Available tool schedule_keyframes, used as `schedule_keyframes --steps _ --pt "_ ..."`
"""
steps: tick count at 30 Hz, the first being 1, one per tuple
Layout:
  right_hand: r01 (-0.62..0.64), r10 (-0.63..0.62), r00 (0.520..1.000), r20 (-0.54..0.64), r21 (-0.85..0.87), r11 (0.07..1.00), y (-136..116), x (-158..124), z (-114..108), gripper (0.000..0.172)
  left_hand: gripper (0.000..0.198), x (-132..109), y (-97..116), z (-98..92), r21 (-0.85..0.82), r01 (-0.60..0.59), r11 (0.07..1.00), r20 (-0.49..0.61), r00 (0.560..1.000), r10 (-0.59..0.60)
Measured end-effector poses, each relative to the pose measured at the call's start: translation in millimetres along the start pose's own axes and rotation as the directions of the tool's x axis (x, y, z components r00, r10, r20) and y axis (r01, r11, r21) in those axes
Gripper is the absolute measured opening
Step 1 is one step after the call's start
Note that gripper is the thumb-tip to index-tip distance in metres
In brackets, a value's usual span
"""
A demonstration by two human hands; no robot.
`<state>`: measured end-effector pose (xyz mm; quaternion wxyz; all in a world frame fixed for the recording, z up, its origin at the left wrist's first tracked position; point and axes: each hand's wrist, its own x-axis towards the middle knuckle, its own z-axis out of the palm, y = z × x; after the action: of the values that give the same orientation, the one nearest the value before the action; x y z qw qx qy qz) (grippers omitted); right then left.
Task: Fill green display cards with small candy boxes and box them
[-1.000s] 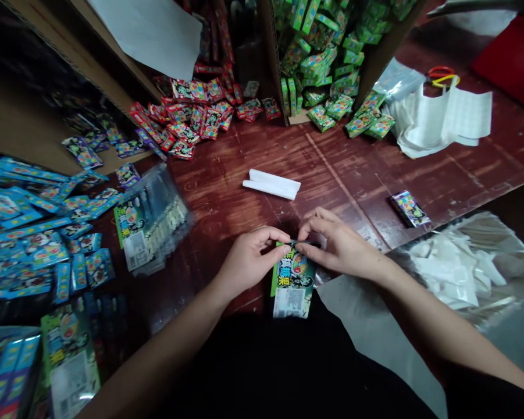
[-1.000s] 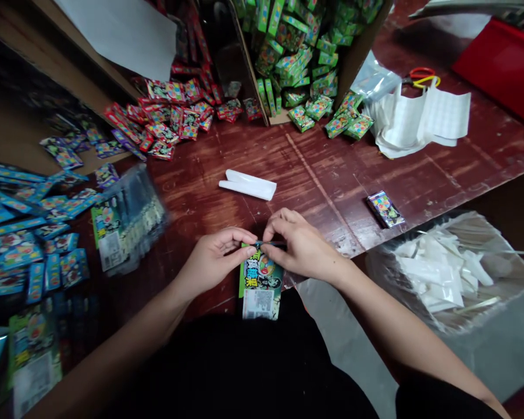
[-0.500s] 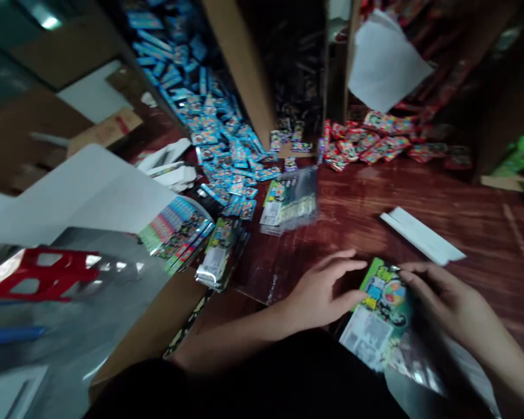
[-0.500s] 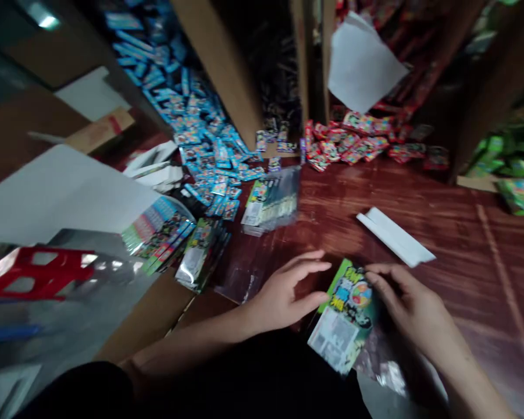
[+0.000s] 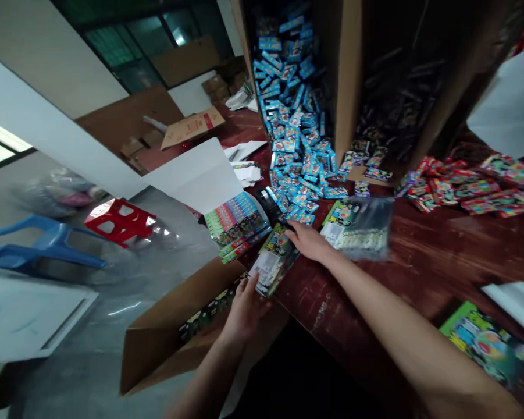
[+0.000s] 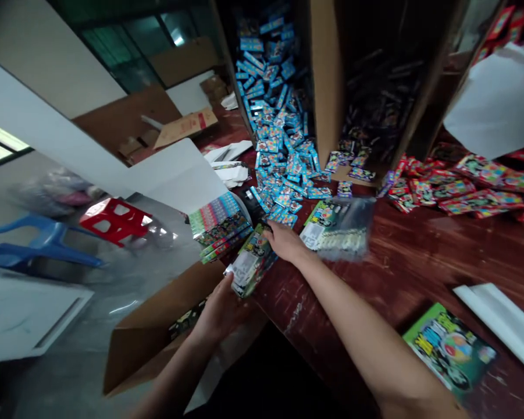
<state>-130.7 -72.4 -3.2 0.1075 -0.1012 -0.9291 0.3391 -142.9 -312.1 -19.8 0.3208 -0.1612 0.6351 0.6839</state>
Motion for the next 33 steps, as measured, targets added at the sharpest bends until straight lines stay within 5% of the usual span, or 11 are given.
schedule_keyframes --steps 5,8,11,14,16,19,22,24,27,30,33 --pt "-0.002 0.007 0.997 0.078 -0.067 0.998 -3.0 -16.3 28.7 0.042 0.045 20.2 10.9 -14.8 -0.095 0.065 0.993 0.053 0.997 -0.06" --pt "0.22 -0.201 0.972 0.12 -0.184 0.958 -9.5 -50.2 10.8 0.072 0.031 18.0 32.1 -27.2 -0.036 0.24 0.97 0.158 0.96 -0.231" --pt "0.469 -0.404 0.875 0.266 -0.267 0.842 -16.6 -61.7 -11.6 0.086 0.028 16.9 53.7 -32.7 0.068 0.419 0.905 0.31 0.854 -0.418" --pt "0.47 -0.349 0.843 0.409 -0.243 0.849 -10.0 -49.3 -25.7 0.07 0.044 24.7 67.1 -38.0 0.224 0.504 0.834 0.444 0.709 -0.547" --pt "0.409 -0.282 0.836 0.471 -0.19 0.893 2.0 -36.5 -30.6 0.06 0.061 32.8 71.0 -44.9 0.387 0.349 0.853 0.461 0.728 -0.507" --pt "0.338 -0.22 0.837 0.501 -0.156 0.928 16.4 -23.9 -31.2 0.06 0.07 44.1 65.1 -54.6 0.532 -0.23 0.815 0.472 0.879 -0.06" --pt "0.328 -0.191 0.867 0.46 -0.238 0.914 12.0 -23.5 -23.1 0.07 0.108 53.2 41.2 -51.9 0.499 -0.616 0.609 0.566 0.764 0.309" --pt "0.363 -0.228 0.896 0.38 -0.335 0.869 1.3 -26.7 -15.2 0.081 0.103 58.9 23.5 -44.2 0.476 -0.69 0.546 0.595 0.71 0.378" --pt "0.435 -0.323 0.893 0.312 -0.42 0.796 -10.9 -30.6 -4.4 0.084 0.089 66.4 16.3 -36.8 0.479 -0.716 0.508 0.598 0.69 0.409" --pt "0.461 -0.343 0.879 0.332 -0.402 0.791 -8.2 -29.5 1.2 0.061 0.106 71.2 42.4 -43.4 0.439 -0.782 0.443 0.696 0.607 0.383" --pt "0.465 -0.364 0.877 0.314 -0.359 0.809 -0.2 -23.4 -1.9 0.053 0.091 76.4 83.8 -56.2 0.426 -0.808 0.407 0.712 0.577 0.4"
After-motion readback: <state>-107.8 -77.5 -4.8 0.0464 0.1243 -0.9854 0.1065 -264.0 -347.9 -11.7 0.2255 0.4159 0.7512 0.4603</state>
